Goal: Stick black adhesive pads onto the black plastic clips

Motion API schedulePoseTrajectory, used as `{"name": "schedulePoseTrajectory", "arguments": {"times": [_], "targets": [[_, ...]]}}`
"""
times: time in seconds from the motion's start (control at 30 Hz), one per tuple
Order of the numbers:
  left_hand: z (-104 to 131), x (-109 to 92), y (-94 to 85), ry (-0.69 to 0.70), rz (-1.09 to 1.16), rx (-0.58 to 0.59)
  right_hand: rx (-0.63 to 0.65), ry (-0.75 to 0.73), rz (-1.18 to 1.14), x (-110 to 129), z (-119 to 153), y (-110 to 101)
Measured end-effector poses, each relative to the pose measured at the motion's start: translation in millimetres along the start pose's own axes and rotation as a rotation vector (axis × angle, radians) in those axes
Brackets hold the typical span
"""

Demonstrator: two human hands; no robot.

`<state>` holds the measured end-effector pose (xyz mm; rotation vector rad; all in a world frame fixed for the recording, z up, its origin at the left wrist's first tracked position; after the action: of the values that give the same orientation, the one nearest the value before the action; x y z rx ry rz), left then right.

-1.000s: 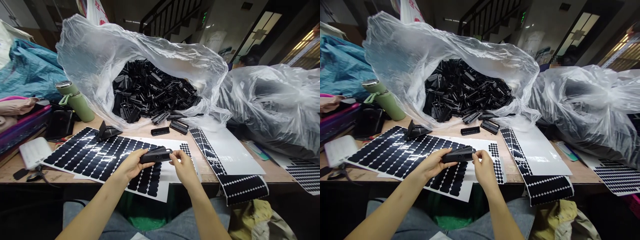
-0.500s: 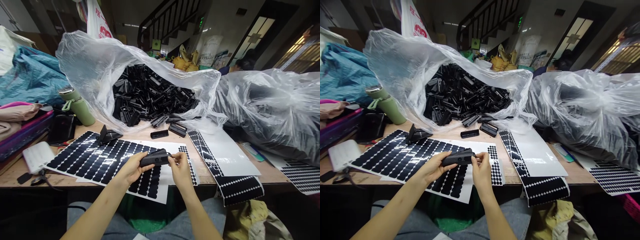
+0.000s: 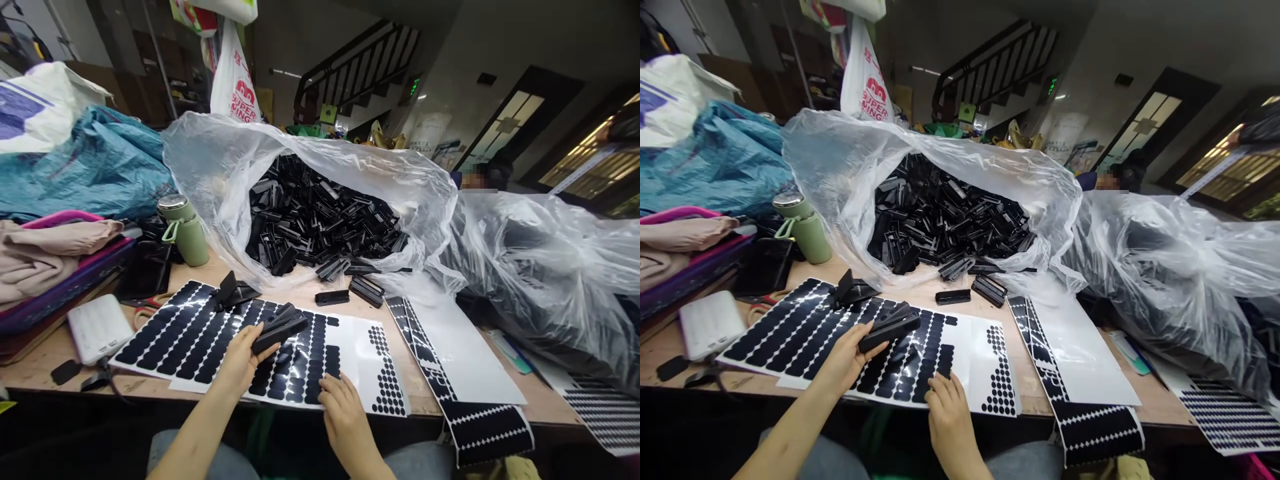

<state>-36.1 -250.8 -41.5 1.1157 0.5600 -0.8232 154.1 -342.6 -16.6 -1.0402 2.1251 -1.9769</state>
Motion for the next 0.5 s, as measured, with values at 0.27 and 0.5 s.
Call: {"name": "schedulePoseTrajectory", "arguments": {"times": [0.27, 0.5], "targets": [[-21.3, 27.8, -9.4, -0.087, 0.002, 0.202, 0.046, -0.032, 0.063, -14.5, -27.4, 23.5], [-28.8, 40.2, -14.4, -0.206, 0.034, 0.325, -0.021, -0.075, 0.089, -12.6, -29.0, 30.4]]}}
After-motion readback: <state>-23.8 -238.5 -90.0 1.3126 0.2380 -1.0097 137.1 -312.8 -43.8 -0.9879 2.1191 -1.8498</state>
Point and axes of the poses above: each hand's wrist, its own z-axis away from the middle knuckle, its own y-axis out of the palm, x = y × z, the point moved 8 cm from there along -z, towards the middle knuckle, and after that the axes turned 11 degrees about x, right-handed, at the moved point
